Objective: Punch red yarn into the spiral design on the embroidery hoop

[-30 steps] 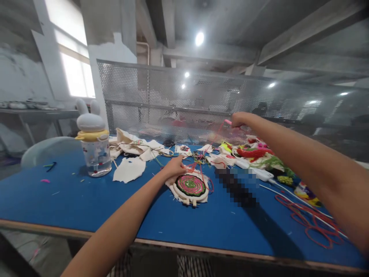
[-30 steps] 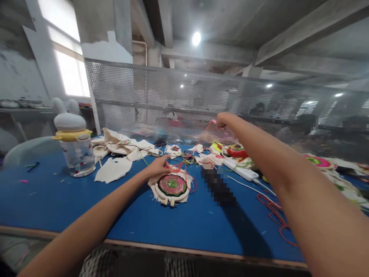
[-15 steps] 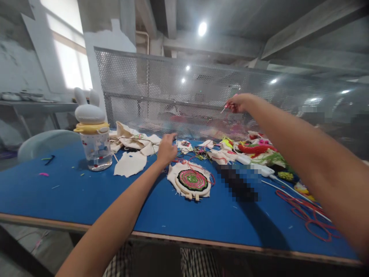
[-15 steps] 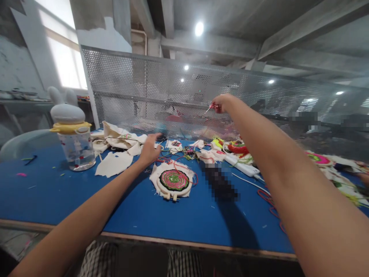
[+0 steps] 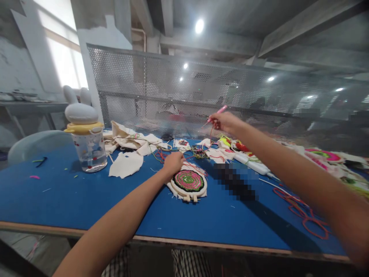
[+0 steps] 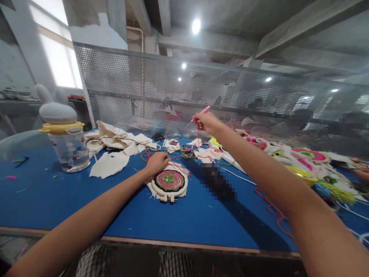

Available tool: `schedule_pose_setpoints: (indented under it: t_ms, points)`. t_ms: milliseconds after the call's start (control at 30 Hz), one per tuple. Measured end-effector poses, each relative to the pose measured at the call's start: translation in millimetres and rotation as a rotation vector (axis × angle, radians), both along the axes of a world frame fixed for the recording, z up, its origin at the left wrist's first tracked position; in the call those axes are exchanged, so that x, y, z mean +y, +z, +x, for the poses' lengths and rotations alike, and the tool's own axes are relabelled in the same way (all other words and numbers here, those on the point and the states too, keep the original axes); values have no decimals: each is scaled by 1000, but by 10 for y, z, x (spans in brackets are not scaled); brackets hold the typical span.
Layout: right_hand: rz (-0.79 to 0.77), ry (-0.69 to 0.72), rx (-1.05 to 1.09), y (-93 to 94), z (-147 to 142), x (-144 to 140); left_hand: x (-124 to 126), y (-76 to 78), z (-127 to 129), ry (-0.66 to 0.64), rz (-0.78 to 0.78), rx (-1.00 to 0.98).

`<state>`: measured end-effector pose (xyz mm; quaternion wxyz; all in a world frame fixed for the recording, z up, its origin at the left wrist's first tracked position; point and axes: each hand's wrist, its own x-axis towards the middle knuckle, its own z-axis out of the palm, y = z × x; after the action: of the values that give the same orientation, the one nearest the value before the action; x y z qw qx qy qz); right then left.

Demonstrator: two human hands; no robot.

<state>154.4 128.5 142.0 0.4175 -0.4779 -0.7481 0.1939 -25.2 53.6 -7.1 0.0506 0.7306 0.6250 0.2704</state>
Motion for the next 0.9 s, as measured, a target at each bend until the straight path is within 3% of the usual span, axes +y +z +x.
schedule_pose_setpoints:
  t_ms: [133, 200, 300, 400, 600, 800, 900]
  points:
    - [-173, 92, 272, -647, 5, -452, -47, 162, -249, 239, 19, 26]
    - [-246, 158, 366, -945, 37, -650, -55, 246, -306, 238, -59, 40]
    - [-331, 251, 466, -1235, 121, -817, -65, 312, -249, 106, -297, 41]
    - [-415, 337, 521, -1344, 227, -848, -105, 301, -113, -60, -465, -8]
    - [-463, 424, 537, -1385, 369, -891, -201, 230, 72, -304, -566, -188]
    - [-512, 411, 481, -1436, 361, -956, -176, 273, 81, -245, -514, -215]
    - [-535, 384, 507, -1456, 333, -953, -210, 323, 79, -257, -626, -197]
